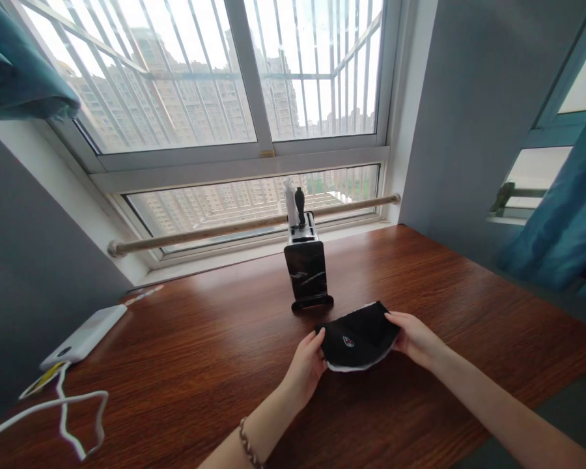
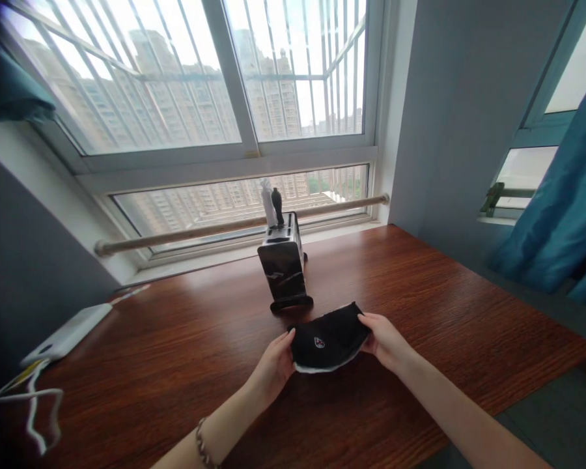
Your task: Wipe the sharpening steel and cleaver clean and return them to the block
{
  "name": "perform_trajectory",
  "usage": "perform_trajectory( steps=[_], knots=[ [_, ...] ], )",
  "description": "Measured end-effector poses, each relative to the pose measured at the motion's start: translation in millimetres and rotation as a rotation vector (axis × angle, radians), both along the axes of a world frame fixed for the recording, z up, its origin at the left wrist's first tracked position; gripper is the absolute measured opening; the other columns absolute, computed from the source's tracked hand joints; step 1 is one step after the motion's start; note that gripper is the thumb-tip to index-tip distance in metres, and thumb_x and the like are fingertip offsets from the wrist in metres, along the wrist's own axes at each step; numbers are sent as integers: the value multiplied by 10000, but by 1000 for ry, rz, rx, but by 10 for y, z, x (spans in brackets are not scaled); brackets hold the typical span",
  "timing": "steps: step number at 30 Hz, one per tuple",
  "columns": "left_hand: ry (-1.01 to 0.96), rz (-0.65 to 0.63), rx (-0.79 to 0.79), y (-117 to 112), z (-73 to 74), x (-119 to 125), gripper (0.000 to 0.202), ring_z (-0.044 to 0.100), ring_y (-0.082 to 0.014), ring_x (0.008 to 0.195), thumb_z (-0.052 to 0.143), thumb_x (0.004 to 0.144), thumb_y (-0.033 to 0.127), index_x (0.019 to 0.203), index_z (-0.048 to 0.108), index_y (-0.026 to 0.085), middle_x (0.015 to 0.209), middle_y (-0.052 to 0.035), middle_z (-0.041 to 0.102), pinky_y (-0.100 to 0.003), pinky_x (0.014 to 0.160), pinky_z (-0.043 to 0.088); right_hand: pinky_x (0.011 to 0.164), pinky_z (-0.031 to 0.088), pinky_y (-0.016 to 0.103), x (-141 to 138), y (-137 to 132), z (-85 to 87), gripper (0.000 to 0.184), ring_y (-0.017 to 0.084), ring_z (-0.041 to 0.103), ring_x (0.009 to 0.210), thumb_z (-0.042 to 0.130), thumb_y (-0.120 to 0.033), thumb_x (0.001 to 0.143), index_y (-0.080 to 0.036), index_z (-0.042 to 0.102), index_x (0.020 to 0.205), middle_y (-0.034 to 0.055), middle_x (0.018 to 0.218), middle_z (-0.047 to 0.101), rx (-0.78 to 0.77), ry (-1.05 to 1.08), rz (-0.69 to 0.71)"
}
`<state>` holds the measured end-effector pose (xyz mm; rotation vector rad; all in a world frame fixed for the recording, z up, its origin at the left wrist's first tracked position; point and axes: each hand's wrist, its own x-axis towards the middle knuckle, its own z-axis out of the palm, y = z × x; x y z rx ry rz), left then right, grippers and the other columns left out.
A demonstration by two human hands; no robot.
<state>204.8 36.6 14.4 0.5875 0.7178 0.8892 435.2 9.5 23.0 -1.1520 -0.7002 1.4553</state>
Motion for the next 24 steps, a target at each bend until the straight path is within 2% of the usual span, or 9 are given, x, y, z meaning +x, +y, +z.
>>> perform_trajectory(
  steps=[4, 8, 10, 13, 15, 17, 20, 22, 24],
  knots=[
    [-20, 98, 30, 46, -61, -26, 106, 477, -178, 1160, 614, 768, 224, 863, 654, 204, 1100, -65, 625, -264, 988, 356, 548, 481, 211, 699, 208, 313, 231, 143, 614, 665, 658, -206, 727, -139, 658, 948, 64, 806, 682, 88, -113, -42],
    [-35, 94, 59, 48, -84, -31, 146, 433, -196, 1202, 608, 766, 210, 896, 667, 181, 1135, -82, 608, -281, 1039, 298, 748, 471, 233, 1186, 178, 724, 300, 159, 617, 846, 685, -204, 703, -134, 661, 994, 75, 963, 672, 192, -266, 7],
    [-33, 73, 70, 33, -92, -25, 161, 432, -209, 1203, 618, 756, 210, 903, 672, 169, 1130, -90, 611, -292, 1051, 282, 892, 406, 302, 1299, 43, 882, 297, 205, 595, 955, 717, -135, 640, -95, 683, 932, 115, 1006, 658, 197, -358, 113],
    [-11, 52, 107, 19, -109, -12, 182, 420, -219, 1212, 634, 742, 220, 909, 677, 163, 1138, -91, 609, -301, 1064, 260, 1042, 182, 385, 1384, -230, 963, 214, 247, 451, 1175, 703, -102, 621, -83, 704, 834, 149, 1085, 622, 210, -629, 515],
    [7, 43, 132, 23, -121, -5, 198, 412, -225, 1217, 640, 738, 232, 918, 679, 159, 1153, -93, 601, -304, 1067, 254, 1042, 132, 436, 1431, -400, 896, 223, 275, 382, 1227, 724, -114, 582, -90, 707, 803, 153, 1090, 619, 170, -754, 719],
    [18, 40, 141, 33, -129, -1, 213, 409, -232, 1219, 642, 736, 242, 926, 680, 152, 1164, -98, 595, -307, 1068, 253, 1022, 186, 464, 1463, -524, 739, 271, 298, 395, 1213, 732, -152, 590, -109, 705, 856, 153, 1118, 605, 131, -841, 760],
    [33, 33, 149, 46, -134, -3, 230, 406, -240, 1219, 645, 732, 250, 933, 681, 145, 1165, -103, 594, -315, 1068, 251, 1017, 249, 461, 1401, -606, 372, 328, 285, 427, 1195, 591, -294, 783, -188, 632, 1091, 121, 1245, 521, 220, -1067, 512],
    [43, 26, 171, 46, -137, -7, 240, 398, -244, 1224, 641, 735, 258, 940, 679, 138, 1167, -106, 592, -323, 1070, 245, 1050, 209, 462, 1279, -608, 90, 456, 277, 314, 1272, 513, -359, 841, -211, 478, 1271, 91, 1359, 394, 360, -1246, 320],
    [50, 18, 192, 40, -138, -10, 245, 392, -246, 1228, 633, 743, 261, 946, 676, 132, 1174, -109, 586, -329, 1072, 238, 1056, 190, 499, 1153, -586, -162, 544, 291, 199, 1317, 480, -411, 855, -230, 350, 1352, 63, 1422, 282, 416, -1489, 281]
  ],
)
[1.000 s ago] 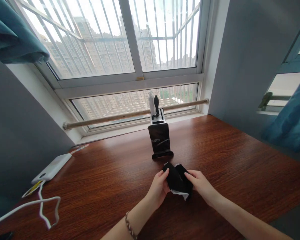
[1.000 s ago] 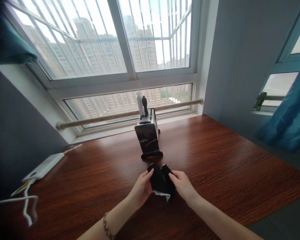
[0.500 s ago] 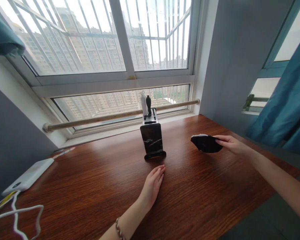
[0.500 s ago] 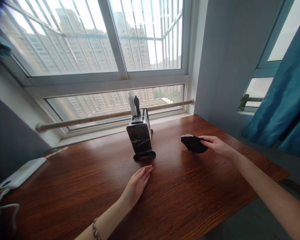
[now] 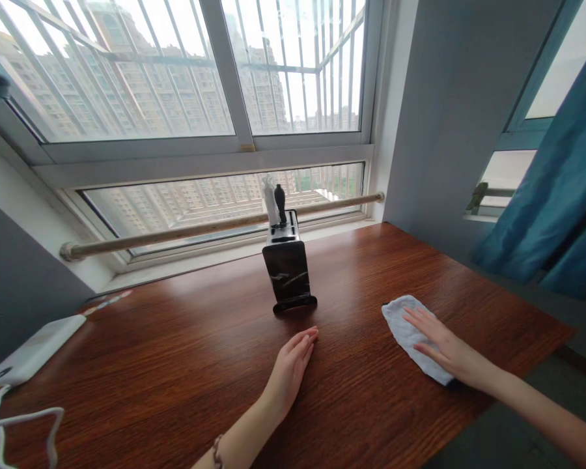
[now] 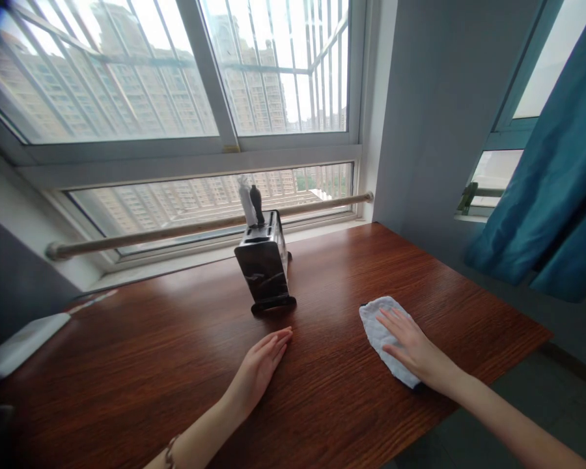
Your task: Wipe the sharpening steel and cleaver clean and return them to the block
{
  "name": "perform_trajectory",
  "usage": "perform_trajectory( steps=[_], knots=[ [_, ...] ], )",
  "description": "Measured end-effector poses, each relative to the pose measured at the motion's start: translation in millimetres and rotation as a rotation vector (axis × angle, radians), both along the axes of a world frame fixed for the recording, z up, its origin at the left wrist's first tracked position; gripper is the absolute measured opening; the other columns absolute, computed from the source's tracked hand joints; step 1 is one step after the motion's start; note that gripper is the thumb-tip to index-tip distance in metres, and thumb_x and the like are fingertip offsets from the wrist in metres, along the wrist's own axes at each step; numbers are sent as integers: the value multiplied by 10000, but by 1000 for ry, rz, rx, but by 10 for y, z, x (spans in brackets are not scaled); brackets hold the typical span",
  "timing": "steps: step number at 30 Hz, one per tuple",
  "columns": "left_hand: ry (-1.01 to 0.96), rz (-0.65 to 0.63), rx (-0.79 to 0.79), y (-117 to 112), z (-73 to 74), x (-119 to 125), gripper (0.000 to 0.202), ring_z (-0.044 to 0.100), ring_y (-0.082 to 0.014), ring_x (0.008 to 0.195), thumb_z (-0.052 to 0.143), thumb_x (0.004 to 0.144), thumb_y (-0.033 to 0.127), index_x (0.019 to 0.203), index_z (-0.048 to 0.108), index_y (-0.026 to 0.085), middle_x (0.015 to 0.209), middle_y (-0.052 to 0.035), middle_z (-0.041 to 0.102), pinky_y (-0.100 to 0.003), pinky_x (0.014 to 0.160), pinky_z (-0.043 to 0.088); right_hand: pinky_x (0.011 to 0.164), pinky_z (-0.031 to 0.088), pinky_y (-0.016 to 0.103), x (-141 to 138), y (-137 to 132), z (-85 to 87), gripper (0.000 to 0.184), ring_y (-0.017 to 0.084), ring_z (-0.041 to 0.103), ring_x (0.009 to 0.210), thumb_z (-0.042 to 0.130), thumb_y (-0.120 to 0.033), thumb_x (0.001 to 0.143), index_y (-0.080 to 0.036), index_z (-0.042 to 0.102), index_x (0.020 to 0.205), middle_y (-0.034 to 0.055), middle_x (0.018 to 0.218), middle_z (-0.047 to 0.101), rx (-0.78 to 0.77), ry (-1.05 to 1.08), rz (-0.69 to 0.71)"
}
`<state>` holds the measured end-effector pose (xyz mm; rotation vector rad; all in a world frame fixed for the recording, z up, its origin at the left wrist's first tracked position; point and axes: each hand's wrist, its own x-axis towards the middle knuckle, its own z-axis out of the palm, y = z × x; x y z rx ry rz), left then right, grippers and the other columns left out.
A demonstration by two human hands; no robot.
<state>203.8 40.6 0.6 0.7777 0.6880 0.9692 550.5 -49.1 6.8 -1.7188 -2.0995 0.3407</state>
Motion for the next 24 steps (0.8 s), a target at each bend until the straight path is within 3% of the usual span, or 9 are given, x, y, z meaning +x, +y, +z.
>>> perform_trajectory(
  steps=[2, 5, 8, 11, 13, 16, 19, 24],
  knots=[
    [1, 0, 9, -13, 0, 0, 247, 391, -246, 1228, 627, 748, 259, 953, 672, 129, 1181, -109, 581, -334, 1072, 237, 1039, 191, 549, -52, 34, -179, 563, 319, 169, 1320, 479, -464, 843, -286, 330, 1355, 28, 1430, 267, 27, -149, 5],
    [6, 24, 32, -27, -5, 1, 258, 400, -243, 1220, 625, 748, 253, 978, 659, 140, 1173, -105, 583, -340, 1065, 246, 1014, 245, 555, 67, 96, -301, 525, 316, 222, 1304, 444, -478, 856, -337, 324, 1348, -2, 1413, 308, 43, -268, 31],
    [66, 119, 118, 28, -35, -28, 299, 404, -234, 1218, 620, 752, 262, 1036, 621, 167, 1201, -98, 561, -347, 1058, 251, 1001, 287, 532, 225, 171, -299, 500, 312, 282, 1280, 440, -461, 859, -290, 387, 1326, 33, 1388, 359, 137, -316, 18],
    [272, 278, 347, 206, -76, -117, 443, 331, -221, 1267, 566, 797, 317, 1218, 478, 209, 1338, -82, 436, -365, 1068, 220, 1023, 277, 499, 73, 274, -170, 505, 303, 319, 1262, 437, -410, 868, -153, 423, 1302, 119, 1359, 389, 316, -182, -94],
    [391, 341, 502, 376, -85, -201, 575, 205, -198, 1323, 550, 810, 333, 1330, 324, 234, 1437, -55, 285, -351, 1093, 127, 1025, 302, 454, -256, 379, -19, 489, 263, 385, 1224, 423, -375, 881, -128, 398, 1302, 133, 1317, 437, 366, 15, -139],
    [440, 296, 597, 622, -67, -330, 755, 50, -183, 1351, 637, 743, 312, 1376, 235, 220, 1489, -35, 128, -306, 1097, -2, 999, 340, 440, -938, 645, 206, 501, 259, 436, 1184, 491, -380, 842, -142, 409, 1275, 137, 1271, 483, 333, 354, -132],
    [437, 166, 632, 772, -56, -445, 764, 81, -205, 1349, 628, 738, 313, 1383, 230, 217, 1483, -41, 153, -338, 1099, 51, 975, 379, 396, -1622, 1040, 328, 655, 252, 434, 1190, 527, -436, 807, -107, 298, 1325, 166, 1299, 444, 344, 443, -129],
    [429, 35, 670, 840, -158, -572, 720, 91, -216, 1346, 580, 755, 310, 1385, 235, 260, 1478, -11, 168, -370, 1098, 74, 977, 358, 408, -2489, 1588, 413, 1000, 298, 336, 1246, 626, -510, 698, -62, 50, 1382, 219, 1351, 326, 417, 509, -288]
  ],
)
